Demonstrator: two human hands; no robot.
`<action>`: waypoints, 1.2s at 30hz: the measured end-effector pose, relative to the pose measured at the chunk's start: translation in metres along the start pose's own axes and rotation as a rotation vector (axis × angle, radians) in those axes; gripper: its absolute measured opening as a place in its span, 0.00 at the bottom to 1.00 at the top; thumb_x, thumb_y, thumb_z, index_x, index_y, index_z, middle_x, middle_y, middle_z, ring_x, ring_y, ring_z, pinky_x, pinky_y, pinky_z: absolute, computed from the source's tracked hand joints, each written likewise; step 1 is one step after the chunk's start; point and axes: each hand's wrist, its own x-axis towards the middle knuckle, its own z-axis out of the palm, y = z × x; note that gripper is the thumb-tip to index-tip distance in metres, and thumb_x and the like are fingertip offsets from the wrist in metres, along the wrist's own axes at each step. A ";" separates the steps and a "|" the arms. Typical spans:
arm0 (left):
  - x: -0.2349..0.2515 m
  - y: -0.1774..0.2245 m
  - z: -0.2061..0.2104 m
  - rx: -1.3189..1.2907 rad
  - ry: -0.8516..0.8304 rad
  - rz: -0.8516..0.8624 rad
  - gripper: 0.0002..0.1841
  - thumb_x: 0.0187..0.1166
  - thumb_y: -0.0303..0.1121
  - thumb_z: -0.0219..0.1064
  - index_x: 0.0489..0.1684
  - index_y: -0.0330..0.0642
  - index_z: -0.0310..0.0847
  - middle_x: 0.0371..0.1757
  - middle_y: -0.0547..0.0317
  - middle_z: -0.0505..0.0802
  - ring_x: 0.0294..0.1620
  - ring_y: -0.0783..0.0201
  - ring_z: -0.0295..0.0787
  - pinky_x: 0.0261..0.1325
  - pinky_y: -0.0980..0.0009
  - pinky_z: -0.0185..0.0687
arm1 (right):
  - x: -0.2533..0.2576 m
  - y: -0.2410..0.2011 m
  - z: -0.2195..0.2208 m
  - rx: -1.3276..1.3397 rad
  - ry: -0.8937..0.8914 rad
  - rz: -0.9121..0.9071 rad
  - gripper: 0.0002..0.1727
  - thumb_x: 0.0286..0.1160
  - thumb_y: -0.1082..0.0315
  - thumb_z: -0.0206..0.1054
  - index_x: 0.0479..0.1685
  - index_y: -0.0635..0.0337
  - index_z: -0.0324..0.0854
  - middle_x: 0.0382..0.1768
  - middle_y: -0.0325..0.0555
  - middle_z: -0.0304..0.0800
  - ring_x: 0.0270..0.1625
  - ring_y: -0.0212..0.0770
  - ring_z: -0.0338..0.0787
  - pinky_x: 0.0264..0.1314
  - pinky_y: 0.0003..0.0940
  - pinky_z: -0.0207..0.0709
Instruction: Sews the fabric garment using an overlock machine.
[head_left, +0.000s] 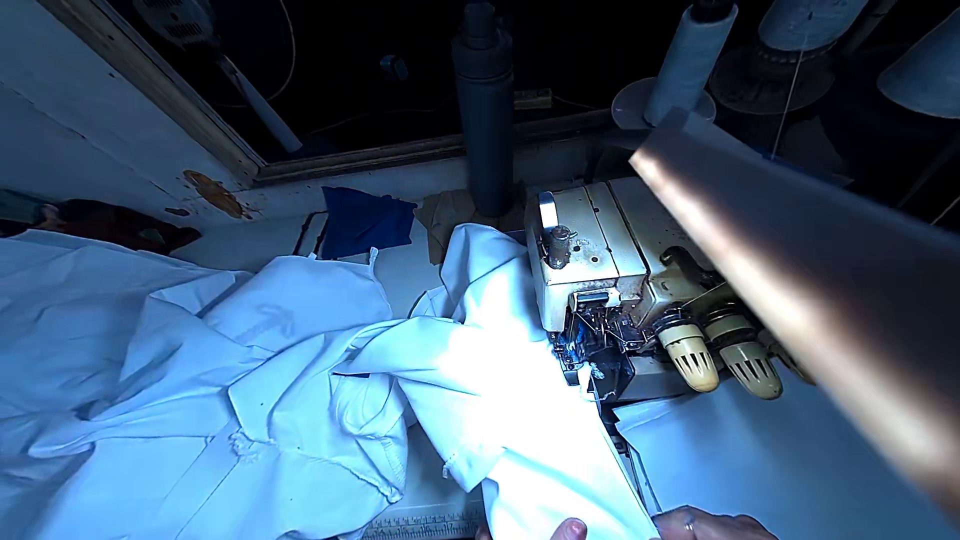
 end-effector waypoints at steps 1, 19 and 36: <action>0.003 -0.002 -0.003 0.096 -0.004 0.122 0.17 0.64 0.23 0.78 0.46 0.27 0.78 0.39 0.68 0.96 0.46 0.83 0.93 0.59 0.78 0.89 | 0.000 0.001 0.000 0.009 0.016 -0.003 0.06 0.76 0.79 0.65 0.36 0.73 0.87 0.32 0.45 0.97 0.37 0.26 0.96 0.44 0.24 0.89; 0.107 0.030 -0.026 1.105 0.098 1.111 0.13 0.84 0.41 0.60 0.54 0.58 0.91 0.66 0.61 0.92 0.82 0.50 0.74 0.84 0.40 0.50 | 0.076 -0.013 0.052 0.331 0.386 0.281 0.21 0.69 0.80 0.66 0.09 0.49 0.74 0.10 0.35 0.87 0.11 0.22 0.83 0.10 0.15 0.70; 0.111 0.023 -0.023 0.782 0.193 0.564 0.15 0.75 0.34 0.69 0.50 0.30 0.86 0.42 0.51 0.93 0.43 0.68 0.91 0.51 0.72 0.87 | 0.056 -0.021 0.040 0.296 0.324 0.158 0.19 0.80 0.78 0.60 0.19 0.50 0.81 0.17 0.30 0.91 0.17 0.21 0.86 0.20 0.16 0.78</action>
